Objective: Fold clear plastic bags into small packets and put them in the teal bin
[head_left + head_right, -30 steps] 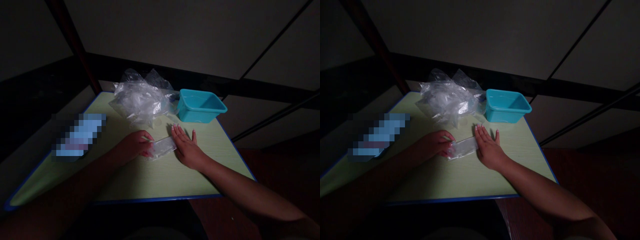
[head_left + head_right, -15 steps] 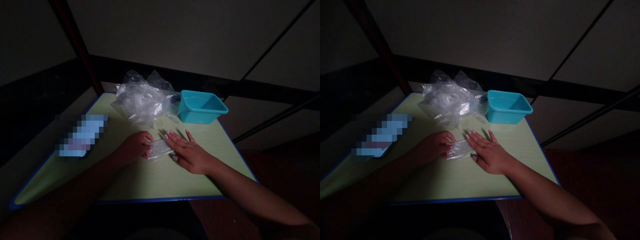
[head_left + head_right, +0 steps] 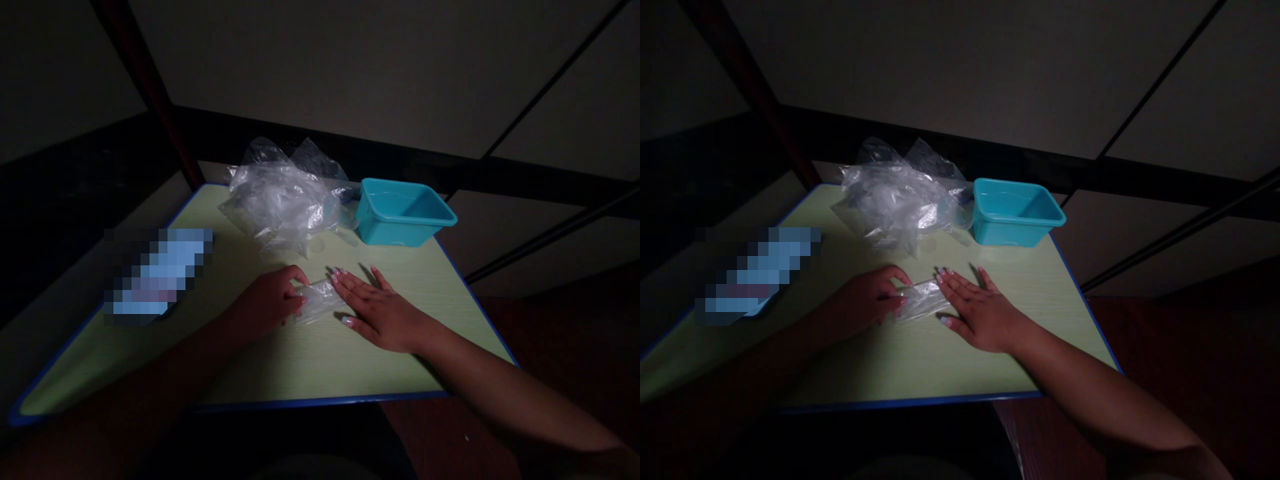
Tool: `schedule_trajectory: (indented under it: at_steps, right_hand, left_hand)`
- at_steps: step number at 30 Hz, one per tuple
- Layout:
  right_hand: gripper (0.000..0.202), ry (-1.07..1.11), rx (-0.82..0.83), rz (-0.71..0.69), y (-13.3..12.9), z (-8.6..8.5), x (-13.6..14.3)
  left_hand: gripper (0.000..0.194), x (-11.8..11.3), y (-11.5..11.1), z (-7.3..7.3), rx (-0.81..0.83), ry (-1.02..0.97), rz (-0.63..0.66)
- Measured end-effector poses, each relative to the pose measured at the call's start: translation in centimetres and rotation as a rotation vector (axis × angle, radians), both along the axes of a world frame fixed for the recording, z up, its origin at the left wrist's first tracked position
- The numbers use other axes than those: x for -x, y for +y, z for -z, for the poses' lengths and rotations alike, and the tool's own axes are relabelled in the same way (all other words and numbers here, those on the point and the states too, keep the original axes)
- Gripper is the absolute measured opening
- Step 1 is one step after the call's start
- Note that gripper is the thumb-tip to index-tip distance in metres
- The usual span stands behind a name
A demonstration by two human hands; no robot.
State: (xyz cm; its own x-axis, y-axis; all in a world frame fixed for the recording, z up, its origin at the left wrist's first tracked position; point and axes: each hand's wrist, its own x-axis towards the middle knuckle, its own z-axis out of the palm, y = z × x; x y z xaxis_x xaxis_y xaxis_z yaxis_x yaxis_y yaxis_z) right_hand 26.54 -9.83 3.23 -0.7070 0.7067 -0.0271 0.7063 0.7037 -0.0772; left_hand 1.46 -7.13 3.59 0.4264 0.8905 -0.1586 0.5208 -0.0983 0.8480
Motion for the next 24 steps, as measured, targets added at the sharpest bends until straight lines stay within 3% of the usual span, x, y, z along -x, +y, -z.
schedule_trajectory:
  at_steps: [8, 14, 20, 24]
  right_hand:
    - [0.070, -0.010, 0.008, 0.011, 0.11, -0.23, 0.12]
    - [0.073, -0.006, -0.003, 0.001, 0.17, 0.16, 0.04]
    - [0.069, -0.009, 0.022, 0.005, 0.21, 0.02, 0.06]
    - [0.068, -0.024, 0.045, 0.012, 0.23, -0.08, 0.19]
  left_hand:
    - [0.030, -0.07, -0.06, 0.04, 0.052, 0.005, 0.038]
    - [0.029, -0.11, -0.13, -0.05, -0.123, 0.112, 0.001]
    - [0.037, -0.06, 0.02, 0.42, -0.161, 0.189, 0.012]
    - [0.041, -0.16, -0.28, -0.21, -0.244, 0.368, -0.030]
